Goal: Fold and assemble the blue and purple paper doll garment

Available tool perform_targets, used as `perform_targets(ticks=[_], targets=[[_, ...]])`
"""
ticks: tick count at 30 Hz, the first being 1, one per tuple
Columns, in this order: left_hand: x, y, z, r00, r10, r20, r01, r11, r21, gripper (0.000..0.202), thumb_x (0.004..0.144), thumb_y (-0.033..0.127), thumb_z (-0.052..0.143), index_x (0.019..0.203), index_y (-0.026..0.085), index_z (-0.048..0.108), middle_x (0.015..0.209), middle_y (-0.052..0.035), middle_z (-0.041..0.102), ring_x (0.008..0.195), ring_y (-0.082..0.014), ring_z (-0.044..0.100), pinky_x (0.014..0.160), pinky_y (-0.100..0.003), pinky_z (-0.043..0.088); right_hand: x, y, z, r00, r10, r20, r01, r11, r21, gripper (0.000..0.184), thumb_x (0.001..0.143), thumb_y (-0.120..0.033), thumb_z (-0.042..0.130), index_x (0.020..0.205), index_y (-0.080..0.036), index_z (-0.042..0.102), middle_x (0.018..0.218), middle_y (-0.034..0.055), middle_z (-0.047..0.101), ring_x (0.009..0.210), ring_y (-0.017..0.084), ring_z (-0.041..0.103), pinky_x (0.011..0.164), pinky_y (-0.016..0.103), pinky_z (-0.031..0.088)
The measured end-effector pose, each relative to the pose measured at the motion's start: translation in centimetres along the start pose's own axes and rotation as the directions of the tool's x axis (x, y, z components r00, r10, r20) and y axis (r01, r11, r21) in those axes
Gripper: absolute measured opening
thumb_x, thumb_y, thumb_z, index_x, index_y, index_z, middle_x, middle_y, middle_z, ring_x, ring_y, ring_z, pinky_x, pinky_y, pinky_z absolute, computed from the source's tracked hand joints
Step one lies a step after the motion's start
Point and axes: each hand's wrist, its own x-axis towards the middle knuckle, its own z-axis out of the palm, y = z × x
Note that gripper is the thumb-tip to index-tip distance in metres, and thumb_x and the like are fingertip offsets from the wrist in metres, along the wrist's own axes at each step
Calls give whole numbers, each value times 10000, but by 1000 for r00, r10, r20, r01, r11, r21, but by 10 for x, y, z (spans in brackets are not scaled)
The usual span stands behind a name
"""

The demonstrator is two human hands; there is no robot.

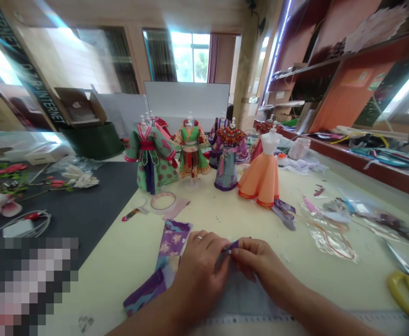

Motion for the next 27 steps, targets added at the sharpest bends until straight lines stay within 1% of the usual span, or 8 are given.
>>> perform_targets(ticks=[3, 5, 8, 10, 12, 16, 21, 27], targets=[[-8, 16, 0, 994, -109, 3, 107, 976, -187, 102, 744, 197, 530, 822, 170, 590, 780, -67, 602, 760, -205, 539, 696, -336, 404, 2, 3, -3, 999, -24, -43, 25, 999, 23, 251, 729, -320, 603, 586, -145, 495, 472, -44, 435, 427, 60, 325, 425, 196, 213], [-12, 25, 5, 928, -230, 293, 340, 846, -411, 102, 744, 248, 526, 698, 178, 585, 589, -25, 560, 548, -142, 511, 521, -262, 376, 2, 1, -5, 998, -47, -48, 49, 998, 36, 255, 726, -332, 610, 594, -144, 498, 494, -39, 455, 428, 58, 324, 426, 196, 215], [-12, 31, 15, 653, -404, 640, 757, 321, -569, 237, 740, 361, 532, 877, 169, 548, 538, 25, 526, 345, -73, 386, 363, -211, 276, 0, -2, -6, 993, -96, -70, 97, 995, 11, 255, 728, -353, 620, 626, -145, 515, 496, -44, 448, 435, 60, 328, 430, 192, 226], [-9, 30, 18, 587, -439, 680, 772, 52, -633, 373, 704, 437, 583, 947, 166, 499, 572, 38, 526, 336, -62, 384, 332, -190, 249, -3, -4, -7, 987, -138, -78, 136, 990, -23, 248, 736, -360, 621, 647, -148, 527, 484, -53, 420, 443, 62, 321, 432, 189, 233], [-5, 27, 18, 587, -477, 655, 709, -89, -700, 411, 674, 462, 627, 912, 156, 491, 549, 49, 500, 370, -62, 402, 345, -177, 263, -5, -5, -6, 978, -194, -76, 188, 979, -73, 247, 739, -363, 623, 654, -149, 536, 503, -50, 422, 456, 66, 326, 430, 189, 244], [-3, 24, 15, 590, -547, 594, 619, -168, -768, 322, 677, 401, 660, 751, 135, 495, 493, 44, 470, 429, -54, 397, 424, -175, 309, -7, 0, -6, 957, -287, -47, 275, 945, -179, 240, 760, -354, 617, 657, -152, 540, 573, -21, 479, 511, 86, 397, 456, 196, 307], [-2, 22, 17, 570, -599, 562, 628, -123, -768, 250, 666, 314, 669, 658, 130, 500, 507, 28, 485, 472, -65, 412, 476, -194, 317, -5, 8, -6, 952, -305, 7, 301, 935, -187, 223, 794, -356, 583, 698, -158, 548, 607, 1, 525, 572, 118, 476, 533, 231, 382], [0, 19, 19, 569, -621, 539, 656, -52, -753, 209, 656, 276, 641, 611, 137, 491, 502, 31, 480, 474, -69, 414, 503, -207, 316, -6, 5, -5, 959, -283, 3, 280, 945, -168, 202, 773, -343, 590, 696, -160, 555, 586, -12, 496, 516, 95, 421, 454, 204, 317]])
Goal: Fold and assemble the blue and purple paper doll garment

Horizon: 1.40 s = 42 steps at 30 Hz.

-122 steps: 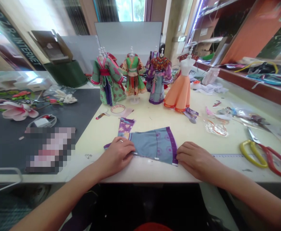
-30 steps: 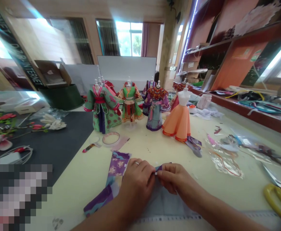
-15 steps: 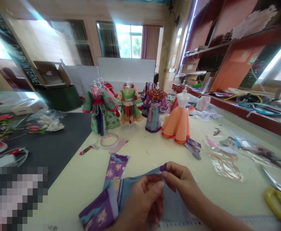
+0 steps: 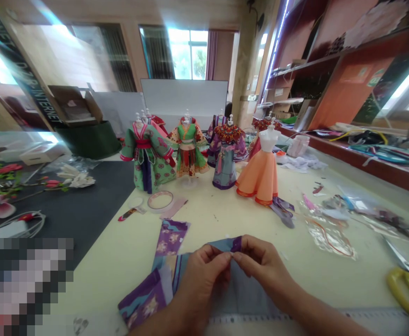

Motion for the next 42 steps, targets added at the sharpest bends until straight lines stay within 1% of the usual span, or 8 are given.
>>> perform_targets(ticks=[6, 11, 24, 28, 31, 34, 37, 42], targets=[[4, -3, -1, 1000, 10, 24, -10, 1000, 14, 142, 676, 225, 584, 617, 131, 496, 533, 25, 491, 483, -70, 418, 495, -212, 314, 3, -4, 2, 996, 88, 23, -89, 993, 82, 177, 739, -291, 577, 630, -160, 530, 510, -37, 464, 476, 85, 397, 457, 203, 304], [6, -7, -4, 994, 2, 107, 10, 993, -116, 117, 712, 222, 563, 668, 129, 509, 607, 10, 526, 549, -83, 460, 551, -225, 356, 5, -6, 0, 992, 122, 14, -122, 987, 102, 159, 707, -271, 567, 610, -156, 517, 522, -30, 493, 476, 83, 400, 468, 207, 306], [11, -7, -5, 997, -19, 70, 28, 991, -131, 189, 684, 249, 628, 626, 133, 491, 576, 16, 516, 530, -84, 443, 541, -228, 337, 8, -3, -1, 994, 103, 36, -106, 991, 77, 169, 730, -281, 558, 621, -156, 524, 535, -23, 496, 494, 93, 408, 486, 215, 320], [13, -6, -6, 1000, 1, -12, -2, 999, -42, 202, 689, 278, 630, 635, 136, 497, 572, 22, 510, 532, -85, 438, 554, -233, 335, 9, -2, -4, 998, 47, -30, -49, 997, -63, 196, 767, -308, 546, 641, -167, 496, 564, -23, 472, 514, 101, 405, 481, 219, 319], [12, -1, -6, 997, 42, -72, -37, 997, 68, 227, 705, 297, 615, 598, 138, 493, 527, 27, 492, 518, -84, 423, 560, -233, 326, 5, -4, -6, 974, -133, -184, 74, 952, -297, 227, 803, -311, 529, 631, -179, 462, 574, -24, 443, 526, 107, 396, 492, 228, 322], [10, 4, -3, 992, 68, -105, -48, 983, 180, 231, 707, 297, 612, 580, 138, 502, 488, 30, 485, 499, -83, 413, 547, -226, 317, 0, -4, -6, 958, -262, -116, 185, 873, -451, 186, 826, -268, 500, 663, -180, 487, 596, -14, 468, 543, 116, 422, 519, 240, 338], [8, 7, 0, 989, 85, -124, -53, 969, 239, 210, 692, 282, 625, 584, 137, 520, 484, 32, 496, 485, -82, 412, 524, -216, 312, -1, 0, -3, 969, -247, -30, 197, 834, -516, 159, 832, -231, 482, 690, -178, 530, 606, -9, 497, 544, 118, 440, 527, 243, 334], [8, 9, 4, 987, 98, -128, -61, 963, 261, 209, 675, 275, 634, 563, 138, 522, 481, 39, 492, 480, -79, 407, 502, -205, 310, 0, 4, -1, 980, -195, -35, 150, 848, -509, 178, 828, -202, 473, 672, -174, 554, 593, -14, 514, 544, 112, 449, 519, 229, 327]])
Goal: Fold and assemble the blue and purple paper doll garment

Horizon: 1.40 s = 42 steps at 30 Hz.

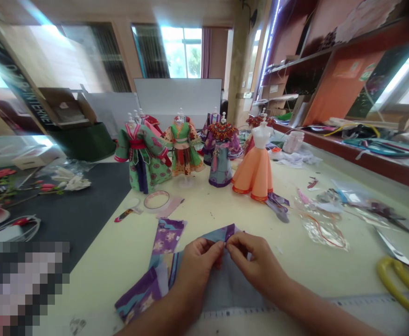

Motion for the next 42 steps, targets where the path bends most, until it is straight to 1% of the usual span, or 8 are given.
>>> perform_targets(ticks=[8, 12, 17, 21, 26, 30, 35, 42], targets=[[-3, -2, -1, 998, 65, -2, -65, 996, 61, 233, 663, 298, 634, 522, 134, 546, 499, 26, 515, 510, -89, 437, 521, -204, 347, 2, -1, 1, 1000, 4, -5, -3, 1000, 9, 156, 784, -163, 489, 637, -167, 542, 554, -31, 499, 518, 95, 438, 502, 209, 316], [-1, -8, -2, 996, 85, -4, -85, 993, 85, 209, 676, 308, 626, 573, 131, 587, 548, 13, 562, 536, -96, 467, 525, -201, 366, 2, 0, 1, 999, 4, -33, -4, 1000, -8, 156, 763, -153, 492, 610, -163, 516, 534, -36, 476, 505, 89, 424, 493, 204, 307], [2, -14, -2, 995, 102, 6, -102, 989, 108, 184, 695, 306, 616, 662, 125, 627, 646, -15, 626, 598, -109, 509, 552, -199, 390, 2, 1, 2, 999, 3, -34, -3, 1000, -22, 167, 762, -152, 479, 599, -160, 517, 524, -35, 475, 494, 86, 415, 486, 203, 298], [3, -14, -2, 997, 81, -8, -80, 989, 126, 198, 689, 311, 619, 650, 117, 615, 641, -30, 629, 602, -115, 512, 560, -207, 391, 2, 1, 4, 999, 9, -44, -10, 1000, -25, 168, 754, -148, 470, 592, -159, 515, 515, -36, 466, 488, 85, 406, 482, 203, 293], [4, -12, -2, 997, 77, -11, -74, 988, 135, 190, 687, 303, 622, 643, 118, 617, 620, -22, 621, 591, -108, 507, 554, -199, 381, 2, 1, 2, 999, 17, -29, -18, 1000, -9, 166, 752, -150, 466, 596, -160, 521, 511, -39, 459, 491, 86, 402, 485, 202, 297], [3, -11, -2, 996, 85, -14, -82, 987, 140, 179, 692, 295, 619, 643, 123, 625, 613, -14, 623, 584, -103, 507, 545, -193, 378, 1, 1, 2, 1000, 26, -11, -26, 1000, 8, 154, 758, -162, 476, 613, -162, 526, 523, -38, 471, 498, 87, 408, 485, 199, 303], [4, -11, -1, 993, 114, -11, -111, 984, 141, 153, 691, 272, 623, 640, 128, 636, 626, -17, 640, 603, -114, 530, 557, -196, 389, 2, 1, 3, 999, 24, -27, -24, 1000, -6, 171, 751, -152, 471, 583, -160, 505, 504, -42, 447, 486, 84, 393, 480, 200, 295], [2, -7, -1, 998, 57, -21, -55, 993, 101, 161, 683, 269, 629, 608, 127, 609, 567, 9, 586, 545, -88, 483, 530, -191, 361, 4, 2, 2, 999, 48, -7, -47, 999, 8, 178, 757, -156, 456, 598, -159, 534, 522, -31, 488, 502, 93, 426, 494, 207, 313]])
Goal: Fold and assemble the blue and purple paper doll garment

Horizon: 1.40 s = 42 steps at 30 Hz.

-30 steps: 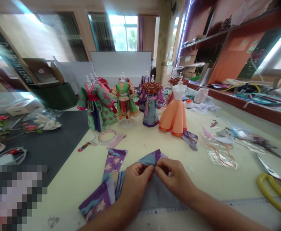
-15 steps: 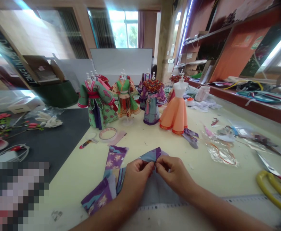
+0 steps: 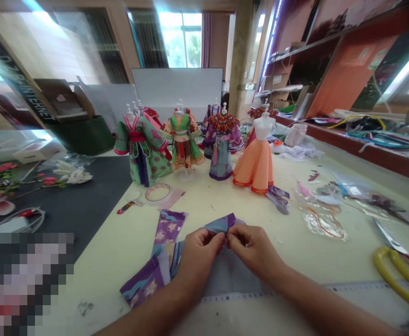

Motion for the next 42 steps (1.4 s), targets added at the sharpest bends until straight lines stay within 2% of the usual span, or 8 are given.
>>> perform_targets(ticks=[7, 15, 20, 25, 35, 39, 42], targets=[[-3, 7, -1, 999, -25, 49, 27, 999, -46, 219, 687, 291, 621, 552, 133, 554, 543, 13, 561, 536, -88, 467, 547, -201, 358, 3, -2, -3, 998, 61, 29, -62, 996, 61, 156, 746, -162, 460, 610, -160, 536, 532, -26, 498, 511, 104, 439, 486, 209, 332], [-1, 3, -1, 1000, 27, -4, -27, 999, 36, 176, 683, 278, 626, 587, 134, 590, 555, 9, 585, 539, -100, 500, 541, -207, 377, 3, -3, -5, 998, 56, 33, -59, 992, 113, 134, 733, -159, 462, 609, -167, 513, 542, -30, 477, 521, 105, 428, 489, 205, 334], [-1, 2, -2, 988, 156, -11, -151, 968, 199, 144, 698, 272, 618, 661, 135, 644, 664, -32, 668, 633, -148, 577, 571, -223, 412, 1, -5, -5, 999, 31, 17, -32, 997, 66, 141, 737, -156, 466, 604, -163, 515, 524, -36, 460, 506, 97, 407, 474, 200, 313], [-2, 1, -2, 955, 295, -21, -271, 901, 339, 153, 709, 248, 596, 593, 152, 628, 604, -21, 656, 587, -156, 576, 543, -234, 400, 0, -4, -3, 999, -47, -9, 47, 999, -17, 161, 735, -136, 460, 582, -162, 501, 508, -39, 446, 488, 90, 396, 469, 199, 296], [-1, -8, -4, 911, 411, 29, -376, 801, 466, 194, 724, 250, 563, 550, 166, 580, 540, -6, 605, 513, -136, 517, 510, -236, 347, -4, -1, -1, 989, -148, 11, 148, 976, -163, 188, 733, -117, 436, 557, -172, 403, 514, -37, 416, 483, 88, 366, 482, 220, 257], [-2, -6, -2, 915, 401, 31, -372, 813, 447, 186, 699, 230, 564, 528, 161, 545, 517, 3, 571, 503, -122, 482, 497, -227, 328, -4, 0, 1, 994, -105, 5, 105, 984, -146, 181, 703, -119, 443, 544, -174, 378, 491, -47, 383, 465, 82, 329, 468, 217, 241], [-1, -3, 0, 952, 306, 15, -290, 883, 370, 154, 679, 229, 573, 549, 151, 545, 529, 7, 555, 521, -115, 471, 498, -216, 333, -3, -2, 1, 998, -57, -8, 56, 996, -67, 160, 681, -116, 437, 539, -171, 389, 491, -47, 382, 473, 82, 329, 461, 209, 247]])
